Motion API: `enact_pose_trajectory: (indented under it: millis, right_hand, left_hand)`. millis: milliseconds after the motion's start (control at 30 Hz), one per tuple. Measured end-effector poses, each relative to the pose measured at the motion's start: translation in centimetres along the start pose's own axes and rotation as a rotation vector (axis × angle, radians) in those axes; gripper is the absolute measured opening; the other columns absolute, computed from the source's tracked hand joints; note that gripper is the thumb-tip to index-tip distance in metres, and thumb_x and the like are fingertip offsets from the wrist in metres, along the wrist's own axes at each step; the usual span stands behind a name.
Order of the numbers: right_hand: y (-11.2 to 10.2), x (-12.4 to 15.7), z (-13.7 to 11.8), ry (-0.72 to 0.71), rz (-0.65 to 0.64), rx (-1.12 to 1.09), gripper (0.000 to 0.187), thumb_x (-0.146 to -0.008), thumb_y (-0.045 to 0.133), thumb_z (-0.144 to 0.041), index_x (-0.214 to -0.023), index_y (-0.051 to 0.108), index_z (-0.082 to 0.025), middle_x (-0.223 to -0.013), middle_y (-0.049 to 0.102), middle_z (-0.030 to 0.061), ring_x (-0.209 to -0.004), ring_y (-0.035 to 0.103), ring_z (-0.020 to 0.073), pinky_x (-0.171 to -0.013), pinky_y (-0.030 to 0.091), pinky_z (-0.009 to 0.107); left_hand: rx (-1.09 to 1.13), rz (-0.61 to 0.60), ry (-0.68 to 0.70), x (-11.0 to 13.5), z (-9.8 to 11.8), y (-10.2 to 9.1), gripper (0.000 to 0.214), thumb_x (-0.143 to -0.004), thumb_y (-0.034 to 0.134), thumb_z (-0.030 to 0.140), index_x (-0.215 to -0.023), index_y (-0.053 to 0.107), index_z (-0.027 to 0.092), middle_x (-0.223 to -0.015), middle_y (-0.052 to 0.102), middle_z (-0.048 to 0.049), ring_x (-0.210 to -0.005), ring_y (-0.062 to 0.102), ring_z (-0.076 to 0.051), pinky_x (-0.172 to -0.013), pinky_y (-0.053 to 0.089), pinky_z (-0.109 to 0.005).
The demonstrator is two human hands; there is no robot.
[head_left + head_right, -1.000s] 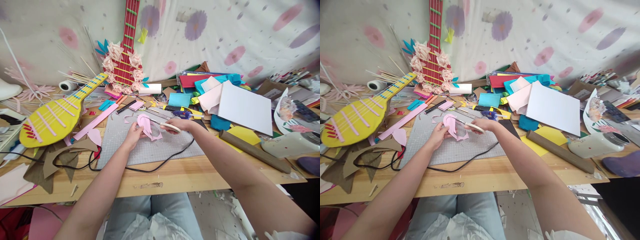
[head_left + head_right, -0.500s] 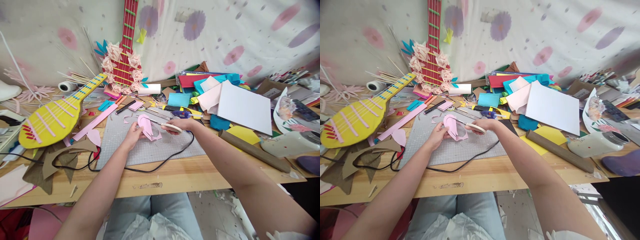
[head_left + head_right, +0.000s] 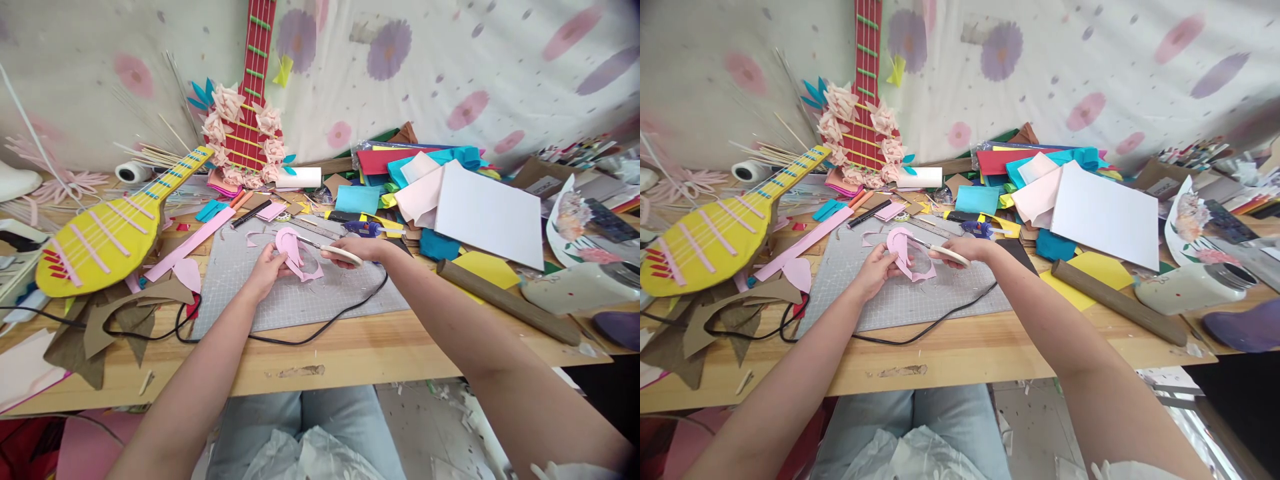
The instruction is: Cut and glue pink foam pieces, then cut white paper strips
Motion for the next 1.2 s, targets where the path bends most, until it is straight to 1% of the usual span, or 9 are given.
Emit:
enact_pose_trajectory:
  millis: [167, 333, 467, 733, 900, 1067, 1200]
  right_hand:
    - [0.1, -0.1, 0.1, -0.023, -0.003, -0.003, 0.055, -0.069, 0.043, -0.071, -0.063, 0.047, -0.017, -0.056, 0.051, 0.0009, -0.048, 0.044, 0.0088, -0.049, 0.035, 0.023]
    - [0.2, -0.1, -0.1, -0.013, 0.014, -0.051, 0.054, -0.066, 0.047, -0.071, -0.063, 0.045, -0.017, -0.056, 0.049, -0.0001, -0.047, 0.043, 0.0088, -0.047, 0.034, 0.024]
    - [0.0, -0.1, -0.1, -0.002, 0.013, -0.023, 0.055, -0.066, 0.046, -0.072, -0.064, 0.044, -0.017, -0.055, 0.049, -0.0001, -0.047, 0.043, 0.0085, -0.048, 0.034, 0.023]
    - [-0.3, 0.3, -0.2, -0.026, -0.066, 0.024, 0.057, -0.069, 0.041, -0.073, -0.066, 0.046, -0.017, -0.055, 0.05, 0.0003, -0.047, 0.043, 0.0086, -0.048, 0.033, 0.023]
    - [-0.3, 0.3, 0.1, -0.031, -0.046, 0.047, 0.057, -0.069, 0.039, -0.073, -0.066, 0.047, -0.016, -0.056, 0.051, 0.0004, -0.048, 0.044, 0.0085, -0.05, 0.034, 0.023]
    - [-0.6, 0.4, 0.2, -0.002, -0.03, 0.072, 0.058, -0.068, 0.04, -0.074, -0.068, 0.048, -0.016, -0.058, 0.052, 0.0005, -0.048, 0.045, 0.0082, -0.051, 0.034, 0.023]
    - [-0.9, 0.4, 0.2, 0.015, -0.038, 0.112, 0.059, -0.067, 0.04, -0.075, -0.067, 0.048, -0.016, -0.057, 0.052, 0.0009, -0.049, 0.045, 0.0084, -0.052, 0.034, 0.023]
  left_hand:
    - [0.006, 0.002, 0.005, 0.0, -0.2, 0.2, 0.02, -0.076, 0.054, 0.023, -0.092, 0.042, 0.018, -0.072, 0.067, -0.0025, -0.069, 0.067, -0.017, -0.066, 0.054, -0.035]
    - [0.027, 0.049, -0.011, -0.2, -0.3, 0.1, 0.024, -0.073, 0.06, 0.024, -0.089, 0.043, 0.018, -0.068, 0.066, 0.0001, -0.064, 0.066, -0.015, -0.061, 0.054, -0.03]
    - [0.022, 0.057, -0.021, -0.4, -0.4, 0.0, 0.022, -0.073, 0.059, 0.023, -0.088, 0.044, 0.018, -0.067, 0.065, 0.001, -0.063, 0.066, -0.015, -0.06, 0.055, -0.03]
    - [-0.02, 0.017, -0.028, -0.3, -0.3, -0.1, 0.022, -0.074, 0.056, 0.021, -0.092, 0.044, 0.018, -0.068, 0.065, -0.0006, -0.066, 0.067, -0.017, -0.066, 0.055, -0.037]
    - [-0.021, -0.024, -0.029, -0.1, -0.2, -0.1, 0.025, -0.073, 0.058, 0.022, -0.093, 0.045, 0.018, -0.073, 0.066, -0.0032, -0.07, 0.067, -0.02, -0.065, 0.055, -0.036]
    - [-0.016, -0.047, -0.039, 0.1, 0.0, -0.1, 0.025, -0.073, 0.058, 0.023, -0.093, 0.045, 0.018, -0.071, 0.067, -0.0026, -0.067, 0.067, -0.019, -0.061, 0.055, -0.032]
    - [-0.003, -0.082, -0.058, 0.1, 0.1, 0.0, 0.025, -0.073, 0.06, 0.024, -0.092, 0.044, 0.018, -0.071, 0.068, -0.0028, -0.068, 0.067, -0.019, -0.062, 0.055, -0.034]
Point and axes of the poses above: each hand's wrist, its own x-axis away from the middle knuckle, its own y-axis out of the palm, z = x × y, the point moved 1 cm from there along -x, towards the middle knuckle
